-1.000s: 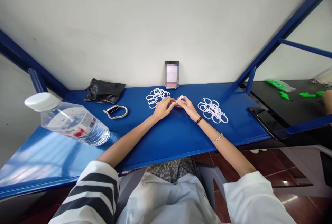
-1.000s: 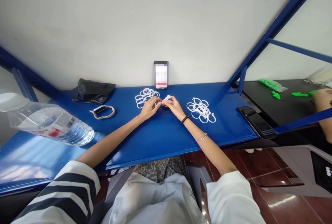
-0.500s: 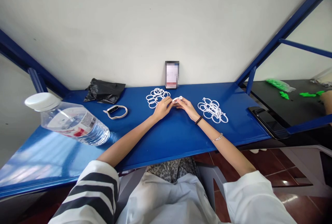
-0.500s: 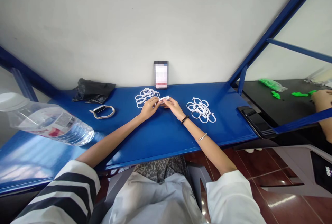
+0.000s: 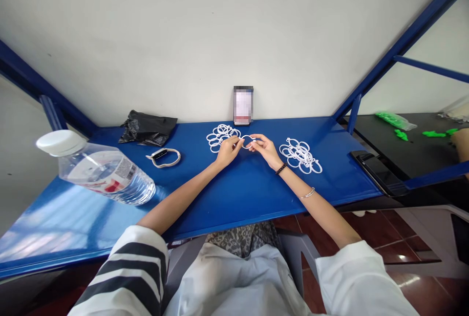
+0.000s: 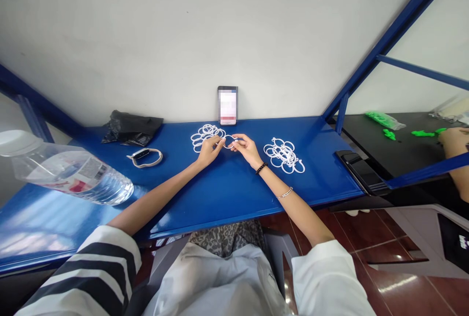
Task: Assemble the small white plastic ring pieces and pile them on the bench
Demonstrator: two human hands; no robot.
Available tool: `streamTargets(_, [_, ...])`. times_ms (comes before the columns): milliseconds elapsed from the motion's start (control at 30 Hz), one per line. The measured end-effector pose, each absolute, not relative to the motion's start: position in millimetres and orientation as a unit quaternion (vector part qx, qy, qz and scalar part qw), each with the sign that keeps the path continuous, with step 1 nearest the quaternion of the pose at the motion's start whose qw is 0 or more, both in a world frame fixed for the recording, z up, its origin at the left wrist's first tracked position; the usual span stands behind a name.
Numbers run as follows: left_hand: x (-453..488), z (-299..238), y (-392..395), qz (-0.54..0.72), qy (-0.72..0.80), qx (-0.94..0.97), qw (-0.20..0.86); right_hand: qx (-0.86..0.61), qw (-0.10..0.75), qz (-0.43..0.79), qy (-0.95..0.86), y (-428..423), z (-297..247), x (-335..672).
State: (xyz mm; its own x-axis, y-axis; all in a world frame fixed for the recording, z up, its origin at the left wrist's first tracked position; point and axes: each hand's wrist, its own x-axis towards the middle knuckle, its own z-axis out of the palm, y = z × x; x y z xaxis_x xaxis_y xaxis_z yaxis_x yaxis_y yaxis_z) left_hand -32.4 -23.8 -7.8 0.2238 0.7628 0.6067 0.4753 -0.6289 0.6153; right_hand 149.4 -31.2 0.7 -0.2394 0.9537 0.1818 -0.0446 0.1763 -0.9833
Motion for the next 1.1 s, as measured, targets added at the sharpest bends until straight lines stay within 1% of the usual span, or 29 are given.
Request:
streamTargets(233, [-32.6,-10.2,-21.9,0.480,0.412,0.759,0.157,-0.385,0.482,0.521,-0.590,-33.8,4.7,148.7])
streamTargets(400, [-32.7,-10.0,-22.0,0.485,0.415,0.745,0.192,-0.382,0.500,0.503,-0.593,-31.1,2.2,149.7])
streamTargets(667, [-31.6,-7.9,-24.0,0.481,0.411,0.744,0.216,-0.395,0.523,0.483,-0.581,-28.2,-0.1,151.4])
streamTargets(933, [-29.8,-5.9,-26.9,0.481,0.399,0.754,0.204,-0.403,0.548,0.431,-0.593,-28.8,3.4,151.7])
streamTargets(1100, [-30.6,-8.1,-26.4,0.474,0.388,0.766,0.198,-0.401,0.544,0.452,-0.582,-27.9,1.7,153.9])
